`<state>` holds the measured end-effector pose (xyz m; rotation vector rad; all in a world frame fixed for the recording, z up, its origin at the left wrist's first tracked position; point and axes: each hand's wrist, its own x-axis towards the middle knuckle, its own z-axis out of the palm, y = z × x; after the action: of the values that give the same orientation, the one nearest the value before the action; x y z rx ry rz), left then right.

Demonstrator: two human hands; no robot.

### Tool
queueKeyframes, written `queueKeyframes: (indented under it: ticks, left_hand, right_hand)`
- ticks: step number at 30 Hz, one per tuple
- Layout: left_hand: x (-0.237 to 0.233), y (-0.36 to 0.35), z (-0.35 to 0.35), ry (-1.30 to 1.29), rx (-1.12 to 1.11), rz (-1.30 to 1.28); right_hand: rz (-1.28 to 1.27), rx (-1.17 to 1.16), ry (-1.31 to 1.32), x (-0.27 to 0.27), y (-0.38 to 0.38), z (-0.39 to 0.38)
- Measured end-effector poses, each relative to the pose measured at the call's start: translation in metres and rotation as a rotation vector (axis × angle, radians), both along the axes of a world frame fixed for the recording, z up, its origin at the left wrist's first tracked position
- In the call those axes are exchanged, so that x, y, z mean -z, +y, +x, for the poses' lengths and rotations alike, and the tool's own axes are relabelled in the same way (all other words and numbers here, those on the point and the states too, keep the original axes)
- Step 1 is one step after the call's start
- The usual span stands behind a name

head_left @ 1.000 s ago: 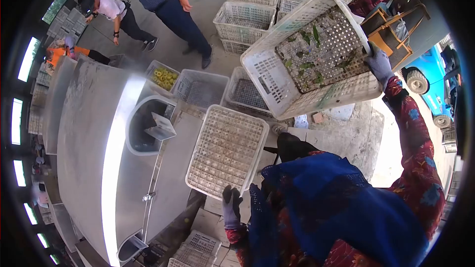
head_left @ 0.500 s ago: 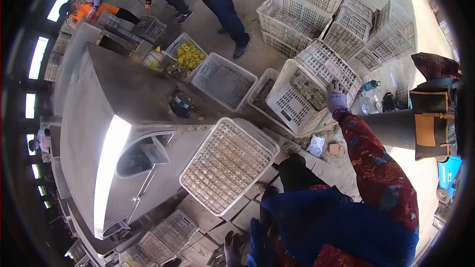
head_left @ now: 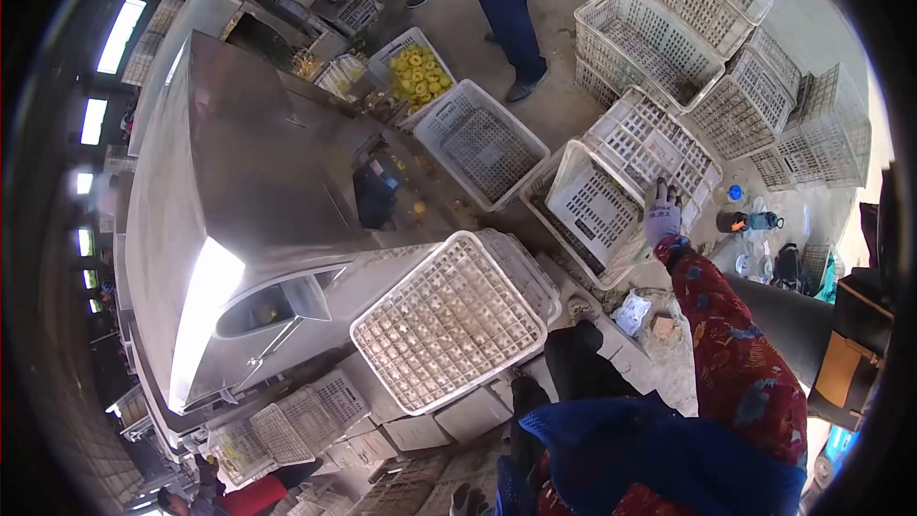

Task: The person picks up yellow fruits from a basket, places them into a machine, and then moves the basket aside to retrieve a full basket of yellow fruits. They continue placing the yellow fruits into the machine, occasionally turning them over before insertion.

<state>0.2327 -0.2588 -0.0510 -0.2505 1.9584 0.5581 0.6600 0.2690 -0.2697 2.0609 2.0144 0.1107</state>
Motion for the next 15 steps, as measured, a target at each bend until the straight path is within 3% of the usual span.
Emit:
queueKeyframes:
  ticks: [2,4,6,8,12,14,15]
  left_hand:
    - [0.002,-0.009,0.01,-0.004,-0.018,-0.003]
    - [0.004,-0.019,0.022,-0.009,-0.039,0.001]
    - [0.004,-0.032,0.032,-0.015,-0.057,0.001]
    - [0.002,-0.05,0.04,-0.01,-0.084,0.016]
    - [0.004,-0.113,0.059,0.004,-0.195,0.093]
    - [-0.022,-0.118,0.066,0.019,-0.291,0.246]
    - [-0.022,-0.123,0.071,0.046,-0.278,0.197]
  right_hand:
    - [-0.067,-0.009,0.007,0.011,-0.02,-0.035]
    - [-0.304,0.063,0.129,0.075,-0.039,-0.056]
    - [-0.423,0.141,0.36,0.068,-0.053,-0.088]
    - [-0.523,0.026,0.444,0.068,-0.068,-0.11]
    - [-0.527,-0.027,0.53,0.034,-0.095,-0.139]
    - [-0.549,-0.122,0.505,0.03,-0.107,-0.143]
    - [-0.558,-0.163,0.543,0.019,-0.112,-0.147]
